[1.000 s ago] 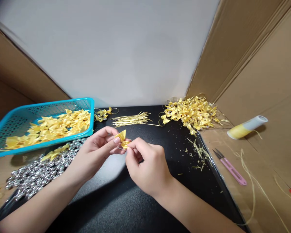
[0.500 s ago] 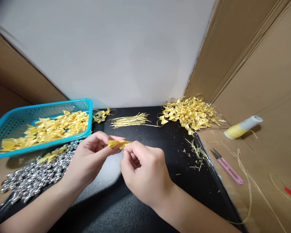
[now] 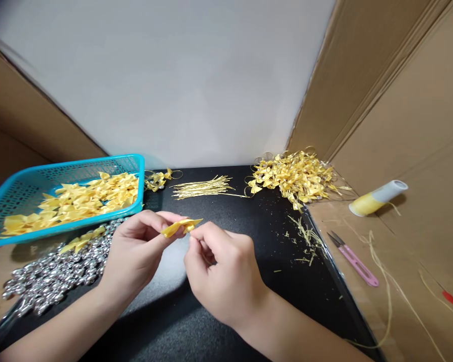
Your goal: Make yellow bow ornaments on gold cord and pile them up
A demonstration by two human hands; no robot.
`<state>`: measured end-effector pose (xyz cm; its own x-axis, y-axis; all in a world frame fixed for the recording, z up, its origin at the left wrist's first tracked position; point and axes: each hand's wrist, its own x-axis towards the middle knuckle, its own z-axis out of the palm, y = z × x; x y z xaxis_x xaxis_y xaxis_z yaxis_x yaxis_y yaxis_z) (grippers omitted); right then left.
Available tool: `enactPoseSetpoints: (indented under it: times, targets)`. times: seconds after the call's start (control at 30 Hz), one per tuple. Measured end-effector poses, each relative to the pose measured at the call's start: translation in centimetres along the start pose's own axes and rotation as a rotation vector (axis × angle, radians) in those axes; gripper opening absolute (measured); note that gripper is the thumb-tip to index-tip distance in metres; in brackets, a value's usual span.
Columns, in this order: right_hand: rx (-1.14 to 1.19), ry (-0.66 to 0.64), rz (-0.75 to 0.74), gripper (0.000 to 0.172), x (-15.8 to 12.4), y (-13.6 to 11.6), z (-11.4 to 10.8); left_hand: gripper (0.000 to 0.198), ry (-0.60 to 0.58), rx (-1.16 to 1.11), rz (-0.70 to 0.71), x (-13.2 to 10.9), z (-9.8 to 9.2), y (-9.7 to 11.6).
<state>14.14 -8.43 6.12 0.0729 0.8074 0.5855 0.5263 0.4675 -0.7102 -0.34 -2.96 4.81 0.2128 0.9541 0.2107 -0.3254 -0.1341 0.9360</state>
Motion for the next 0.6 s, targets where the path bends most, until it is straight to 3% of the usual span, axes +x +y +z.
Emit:
enactPoseSetpoints:
  times: [0.6]
  targets:
    - [0.059,-0.035,0.080,0.014,-0.37,0.09,0.51,0.017,0.044,-0.003,-0.024,-0.34,0.09,-0.10]
